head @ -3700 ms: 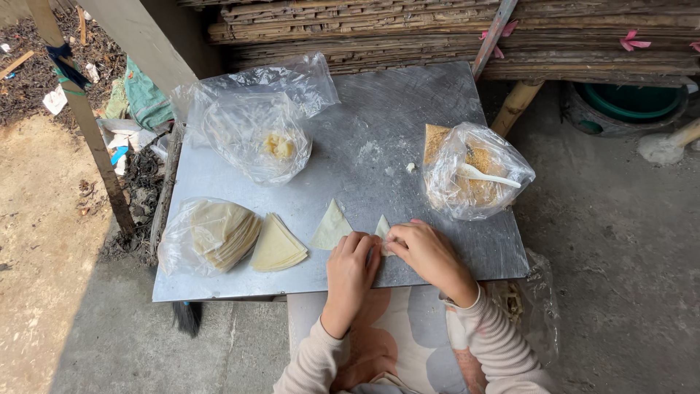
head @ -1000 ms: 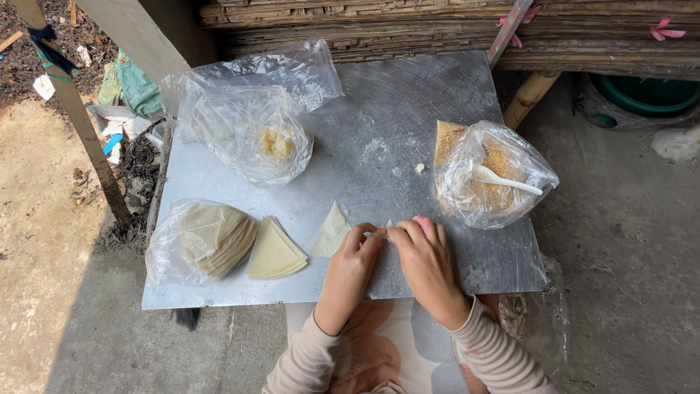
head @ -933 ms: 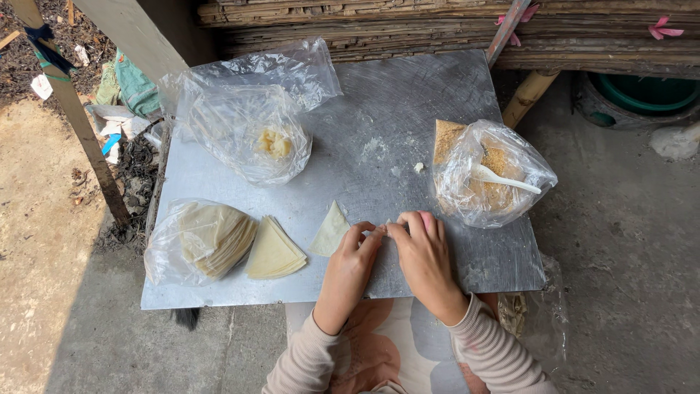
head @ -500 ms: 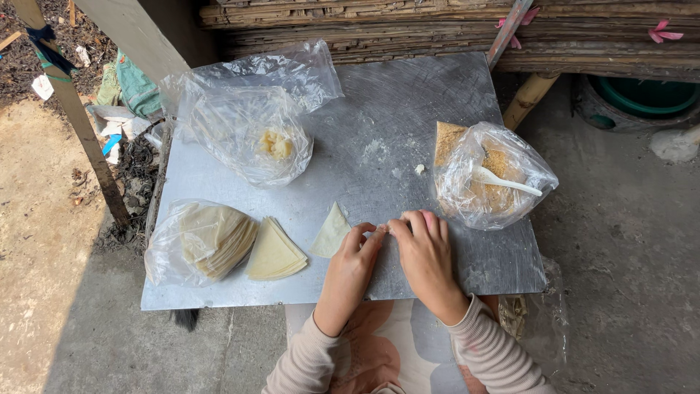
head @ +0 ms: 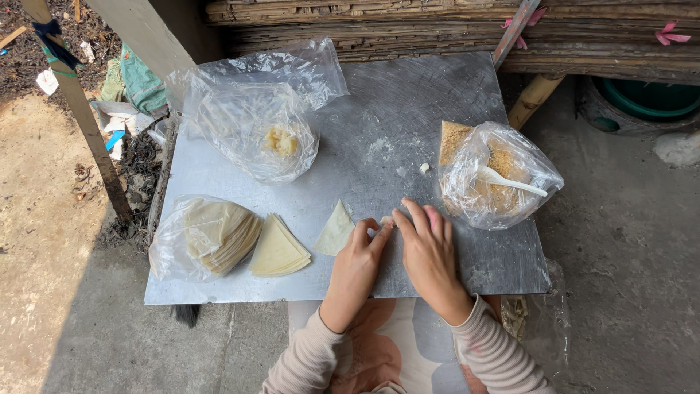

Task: The person folds triangular pastry sheets, places a granular filling onto each sheet using a plastic spoon, and folds the sheets into triangular parcels. The person repeats this process for several units, arranging the finished parcels on the table.

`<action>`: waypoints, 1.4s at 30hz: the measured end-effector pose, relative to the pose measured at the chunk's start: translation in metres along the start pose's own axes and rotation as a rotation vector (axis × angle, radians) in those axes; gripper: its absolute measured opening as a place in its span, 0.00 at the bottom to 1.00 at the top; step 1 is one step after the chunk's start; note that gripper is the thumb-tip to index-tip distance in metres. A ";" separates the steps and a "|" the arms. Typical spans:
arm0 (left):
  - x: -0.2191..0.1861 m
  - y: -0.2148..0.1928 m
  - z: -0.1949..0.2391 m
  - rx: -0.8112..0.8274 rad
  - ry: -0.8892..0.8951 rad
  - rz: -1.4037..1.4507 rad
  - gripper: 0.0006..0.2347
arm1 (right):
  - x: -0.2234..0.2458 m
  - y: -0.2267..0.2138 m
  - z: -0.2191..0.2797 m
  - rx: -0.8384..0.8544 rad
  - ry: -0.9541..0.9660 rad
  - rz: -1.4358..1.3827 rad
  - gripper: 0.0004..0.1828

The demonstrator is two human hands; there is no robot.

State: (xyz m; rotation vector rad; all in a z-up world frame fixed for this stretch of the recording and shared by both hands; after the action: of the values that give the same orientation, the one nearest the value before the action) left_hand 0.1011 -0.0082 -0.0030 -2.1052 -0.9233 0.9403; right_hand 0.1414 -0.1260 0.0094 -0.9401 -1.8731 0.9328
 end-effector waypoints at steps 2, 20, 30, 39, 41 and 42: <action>0.001 0.007 -0.003 0.061 -0.048 -0.047 0.22 | 0.001 -0.002 0.001 -0.018 0.007 0.002 0.26; 0.006 -0.037 0.003 -0.301 -0.088 -0.011 0.14 | -0.022 -0.017 0.005 -0.078 0.069 -0.307 0.11; 0.029 -0.071 0.043 -0.104 -0.113 -0.163 0.09 | -0.247 -0.041 0.171 -0.539 0.768 -0.683 0.12; 0.019 -0.064 0.037 -0.175 -0.028 -0.175 0.04 | -0.325 0.052 0.247 -0.245 1.170 0.014 0.19; 0.008 -0.059 0.033 -0.205 0.021 -0.083 0.04 | -0.324 0.049 0.238 -0.288 1.109 0.033 0.23; 0.002 -0.054 0.031 -0.187 0.061 -0.036 0.05 | -0.323 0.046 0.230 -0.357 1.103 -0.091 0.25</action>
State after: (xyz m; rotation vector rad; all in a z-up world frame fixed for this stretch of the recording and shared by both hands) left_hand 0.0596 0.0307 0.0213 -2.2515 -1.0488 0.7936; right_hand 0.0718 -0.4402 -0.2275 -1.2158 -1.0900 -0.0626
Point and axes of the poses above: each hand's wrist, its own z-axis away from the middle knuckle, its own y-axis out of the palm, x = y × z, the point moved 6 cm from there along -z, towards the middle knuckle, and after that the axes turned 14 degrees about y, right-handed, at the moved point
